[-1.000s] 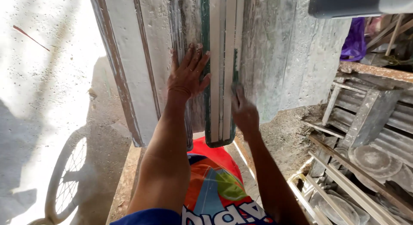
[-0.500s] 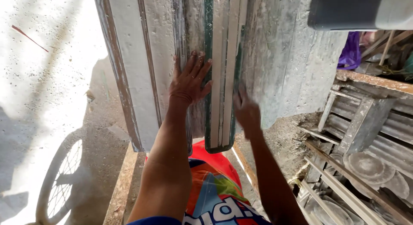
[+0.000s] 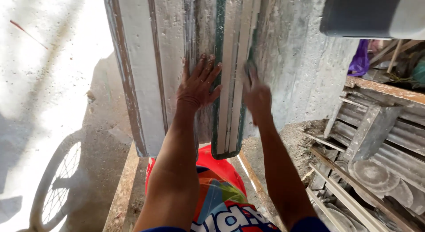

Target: The person scrubs a stack of corrugated metal sheets using a green scrubbing pad held in their right hand. They move the pad back and forth along the ridges of the sheets while holding them steady with their left hand.

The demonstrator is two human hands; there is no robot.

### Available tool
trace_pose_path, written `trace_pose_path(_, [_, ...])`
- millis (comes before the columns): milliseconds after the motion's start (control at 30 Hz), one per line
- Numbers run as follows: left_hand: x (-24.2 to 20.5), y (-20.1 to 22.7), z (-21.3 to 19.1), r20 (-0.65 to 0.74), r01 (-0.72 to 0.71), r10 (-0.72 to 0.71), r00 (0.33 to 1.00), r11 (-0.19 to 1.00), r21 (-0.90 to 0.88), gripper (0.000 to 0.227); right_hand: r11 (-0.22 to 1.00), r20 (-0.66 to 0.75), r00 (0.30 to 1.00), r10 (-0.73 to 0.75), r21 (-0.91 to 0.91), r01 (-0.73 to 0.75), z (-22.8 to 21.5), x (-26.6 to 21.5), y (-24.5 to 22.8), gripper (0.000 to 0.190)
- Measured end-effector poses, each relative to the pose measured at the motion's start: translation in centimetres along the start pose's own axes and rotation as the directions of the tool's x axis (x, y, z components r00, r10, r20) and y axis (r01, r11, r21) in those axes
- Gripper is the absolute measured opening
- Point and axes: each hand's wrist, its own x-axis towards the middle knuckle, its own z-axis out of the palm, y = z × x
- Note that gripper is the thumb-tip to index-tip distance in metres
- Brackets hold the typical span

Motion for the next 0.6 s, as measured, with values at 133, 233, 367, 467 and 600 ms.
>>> trace_pose_path(133, [0.3,0.2,0.3,-0.016,-0.005,0.005,1.000,1.000,-0.012,0.068,0.989,0.133,0.985,0.113,0.076,-0.124,-1.4,11.7,-0.6,0.043])
trace_pose_path(233, [0.1,0.4,0.0,-0.017,-0.010,0.010,1.000,1.000,-0.014,0.068,0.955,-0.224,0.931,-0.289,0.004,0.297,-0.9,10.6,0.3,0.039])
trace_pose_path(367, [0.7,0.1,0.0,0.016,0.007,-0.006,1.000,0.999,-0.034,0.068,1.000,0.001,1.000,0.004,0.010,-0.004,0.0,1.3,-0.4,0.055])
trace_pose_path(467, [0.2,0.1,0.0,0.008,0.011,-0.011,1.000,0.999,-0.041,0.067,0.991,0.100,0.986,0.136,-0.004,-0.137,-2.5,3.6,-3.5,0.057])
trace_pose_path(600, [0.3,0.1,0.3,-0.038,-0.004,0.004,0.999,1.000,-0.020,0.066,0.987,0.052,0.996,0.070,0.138,-0.076,-5.1,14.7,-4.0,0.050])
